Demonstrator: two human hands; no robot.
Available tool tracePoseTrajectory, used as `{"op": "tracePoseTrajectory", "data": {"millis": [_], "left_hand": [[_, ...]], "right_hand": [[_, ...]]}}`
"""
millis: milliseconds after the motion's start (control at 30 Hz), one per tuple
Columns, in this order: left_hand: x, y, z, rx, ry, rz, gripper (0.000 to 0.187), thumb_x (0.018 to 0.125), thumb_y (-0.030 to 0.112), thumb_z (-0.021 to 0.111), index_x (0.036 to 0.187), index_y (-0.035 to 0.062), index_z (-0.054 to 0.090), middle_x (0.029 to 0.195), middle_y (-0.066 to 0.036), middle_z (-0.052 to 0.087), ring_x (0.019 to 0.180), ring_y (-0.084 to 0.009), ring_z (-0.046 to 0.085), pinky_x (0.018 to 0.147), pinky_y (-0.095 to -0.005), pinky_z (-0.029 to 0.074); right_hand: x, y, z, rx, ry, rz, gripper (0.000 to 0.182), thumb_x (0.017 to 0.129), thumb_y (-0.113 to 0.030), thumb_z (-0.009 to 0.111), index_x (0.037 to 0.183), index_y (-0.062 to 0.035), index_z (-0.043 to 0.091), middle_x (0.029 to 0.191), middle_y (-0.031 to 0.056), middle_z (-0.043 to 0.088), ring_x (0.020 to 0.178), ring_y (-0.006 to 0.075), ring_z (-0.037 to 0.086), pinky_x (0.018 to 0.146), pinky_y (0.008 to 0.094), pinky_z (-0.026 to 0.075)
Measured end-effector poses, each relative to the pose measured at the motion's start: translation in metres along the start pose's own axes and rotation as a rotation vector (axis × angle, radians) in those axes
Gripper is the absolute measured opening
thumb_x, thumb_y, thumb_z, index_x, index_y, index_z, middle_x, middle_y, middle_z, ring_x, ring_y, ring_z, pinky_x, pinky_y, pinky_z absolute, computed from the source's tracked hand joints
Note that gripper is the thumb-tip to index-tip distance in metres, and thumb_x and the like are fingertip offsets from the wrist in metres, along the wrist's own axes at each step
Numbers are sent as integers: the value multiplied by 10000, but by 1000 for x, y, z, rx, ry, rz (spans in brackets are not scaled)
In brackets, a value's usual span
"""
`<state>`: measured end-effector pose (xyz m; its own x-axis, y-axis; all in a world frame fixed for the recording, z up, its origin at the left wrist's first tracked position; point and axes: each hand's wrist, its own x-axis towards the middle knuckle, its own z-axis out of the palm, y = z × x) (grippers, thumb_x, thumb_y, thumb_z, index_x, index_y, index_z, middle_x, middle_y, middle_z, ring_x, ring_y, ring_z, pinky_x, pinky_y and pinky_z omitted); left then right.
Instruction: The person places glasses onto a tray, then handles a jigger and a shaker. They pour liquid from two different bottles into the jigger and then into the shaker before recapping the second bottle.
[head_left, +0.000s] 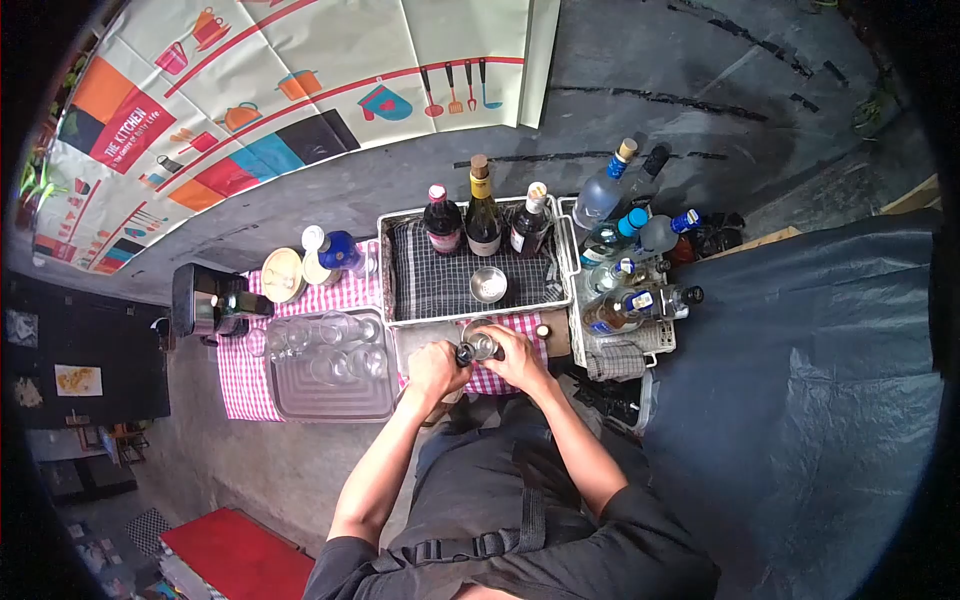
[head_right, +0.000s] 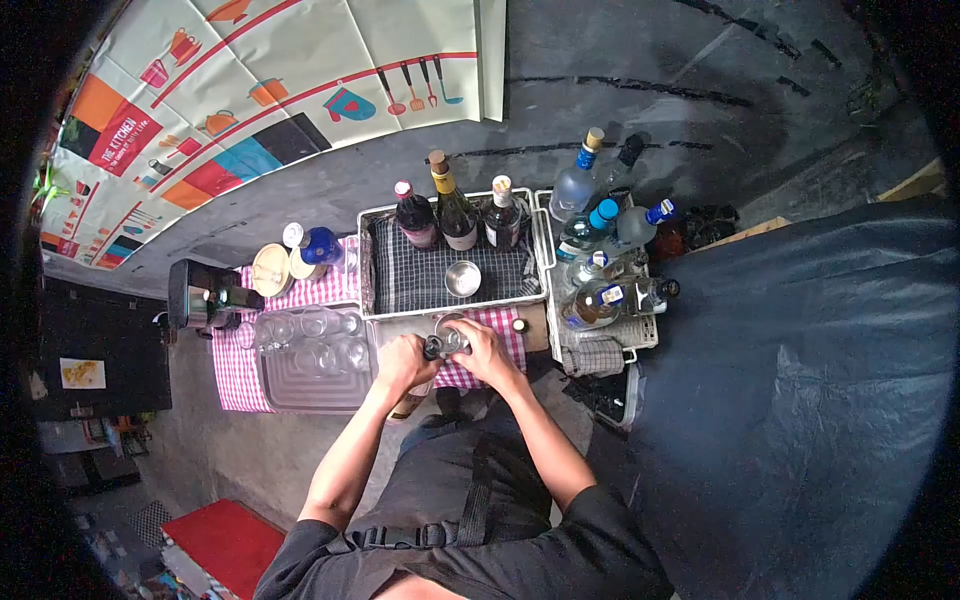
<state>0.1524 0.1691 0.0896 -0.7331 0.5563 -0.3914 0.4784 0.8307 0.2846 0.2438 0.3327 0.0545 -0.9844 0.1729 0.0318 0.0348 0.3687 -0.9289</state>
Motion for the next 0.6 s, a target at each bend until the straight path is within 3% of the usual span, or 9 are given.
{"op": "tracePoseTrajectory", "data": {"millis": [67,200,300,367,500,600], "left_hand": [[4,-1,5,38,-2,-23,427,720,452,764,802,33,761,802,-238,718,814,-376,733,760,-462,588],[5,-1,7,51,-6,-5,434,717,455,760,800,29,760,786,-237,714,810,-373,734,759,-463,588],[4,0,9,65,-25,-2,414,715,433,760,798,27,755,796,-241,715,812,-373,734,763,-470,587],[1,2,9,77,46,43,343,687,329,747,792,3,734,790,-237,718,770,-363,742,698,-461,599],[2,2,13,76,71,58,320,687,318,737,770,8,729,784,-243,715,762,-365,741,693,-463,598],[3,5,11,89,-9,-6,389,718,407,757,810,30,755,823,-235,726,821,-376,738,764,-461,593]], "right_hand": [[-1,5,1,-6,0,-5,540,705,40,743,1230,-14,628,1186,171,681,1129,338,659,974,390,531],[-2,7,2,-24,0,-15,521,715,33,734,1225,6,630,1192,182,683,1125,334,666,968,387,531],[-2,11,3,-17,6,-24,513,711,47,717,1215,10,631,1191,178,683,1123,334,666,962,384,535],[-2,14,4,-13,1,-25,512,709,50,713,1213,11,632,1189,176,683,1122,333,667,959,383,537],[-2,15,4,-9,-1,-29,507,704,60,698,1204,13,635,1179,175,686,1115,332,671,957,380,540],[-2,21,7,-26,6,-18,498,704,62,692,1197,15,639,1173,177,688,1110,332,673,955,380,540]]}}
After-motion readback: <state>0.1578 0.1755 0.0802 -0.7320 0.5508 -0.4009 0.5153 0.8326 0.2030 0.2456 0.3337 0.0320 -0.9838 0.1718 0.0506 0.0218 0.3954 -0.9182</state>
